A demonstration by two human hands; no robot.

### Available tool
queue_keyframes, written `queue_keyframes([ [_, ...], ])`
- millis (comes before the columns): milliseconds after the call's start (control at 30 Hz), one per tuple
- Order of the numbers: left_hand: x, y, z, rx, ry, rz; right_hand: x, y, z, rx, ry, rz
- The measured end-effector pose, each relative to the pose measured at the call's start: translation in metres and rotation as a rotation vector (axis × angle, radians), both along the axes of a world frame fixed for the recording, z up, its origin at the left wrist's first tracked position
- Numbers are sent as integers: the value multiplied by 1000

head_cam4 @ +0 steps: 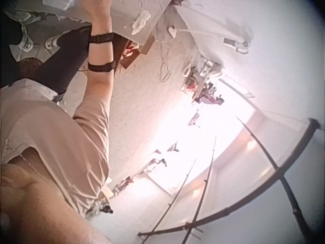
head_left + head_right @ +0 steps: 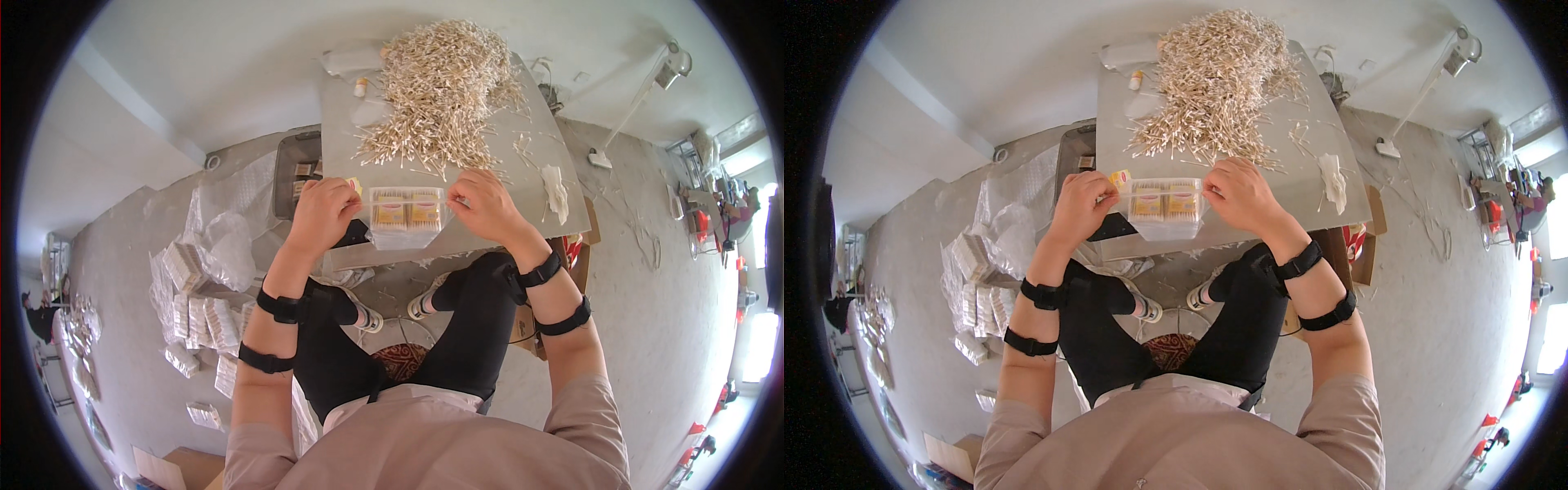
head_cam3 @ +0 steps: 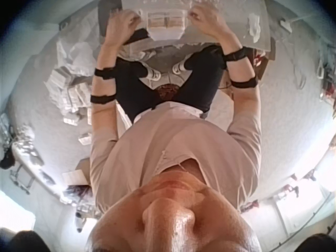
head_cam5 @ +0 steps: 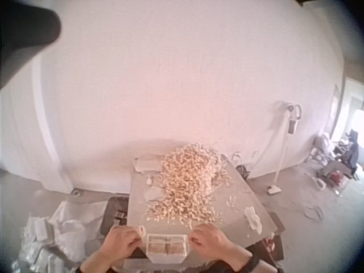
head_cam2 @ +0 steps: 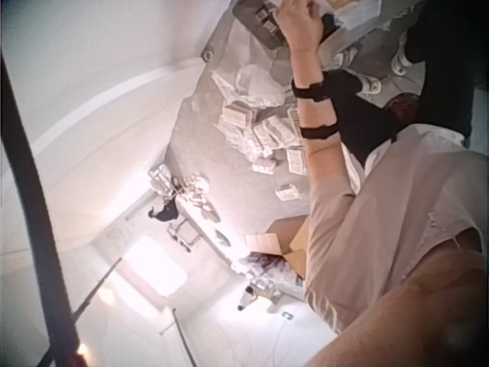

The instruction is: The person packs cotton swabs into a plastic bag, seals it, and places it into a bin. They then separate a small plastic bag from a stack and insert a yellow packet into it.

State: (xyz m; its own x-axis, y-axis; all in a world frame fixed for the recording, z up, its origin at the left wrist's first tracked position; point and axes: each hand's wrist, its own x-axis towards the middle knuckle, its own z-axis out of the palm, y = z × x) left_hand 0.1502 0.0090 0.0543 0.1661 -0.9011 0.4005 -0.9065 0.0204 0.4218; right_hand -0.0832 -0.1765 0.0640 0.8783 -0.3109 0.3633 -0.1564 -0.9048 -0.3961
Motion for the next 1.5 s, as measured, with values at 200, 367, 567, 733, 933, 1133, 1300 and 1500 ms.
queue_keyframes([
  [200, 4, 7, -1, -4, -15, 19, 1, -1, 2, -31, 37, -13],
  [367, -24, -17, 3, -86, -41, -53, 44, 23, 2, -89, 38, 41],
  [567, -26, -24, -6, 12, -61, -59, 68, 34, -10, -128, -20, 99],
  [733, -23, -16, -5, 76, -173, -53, 52, 28, -5, -140, -18, 113],
  [933, -2, 3, -7, 85, -273, -60, 13, 9, 2, -83, -6, 58],
  [1133, 3, 12, -10, 19, -311, -51, -10, -2, 0, -11, 10, -11],
  [1300, 3, 11, -8, 51, -296, -53, -17, -5, -6, 44, 8, -31],
  [1500, 6, 16, 3, 148, -153, 16, -24, -6, 3, 69, -19, -163],
])
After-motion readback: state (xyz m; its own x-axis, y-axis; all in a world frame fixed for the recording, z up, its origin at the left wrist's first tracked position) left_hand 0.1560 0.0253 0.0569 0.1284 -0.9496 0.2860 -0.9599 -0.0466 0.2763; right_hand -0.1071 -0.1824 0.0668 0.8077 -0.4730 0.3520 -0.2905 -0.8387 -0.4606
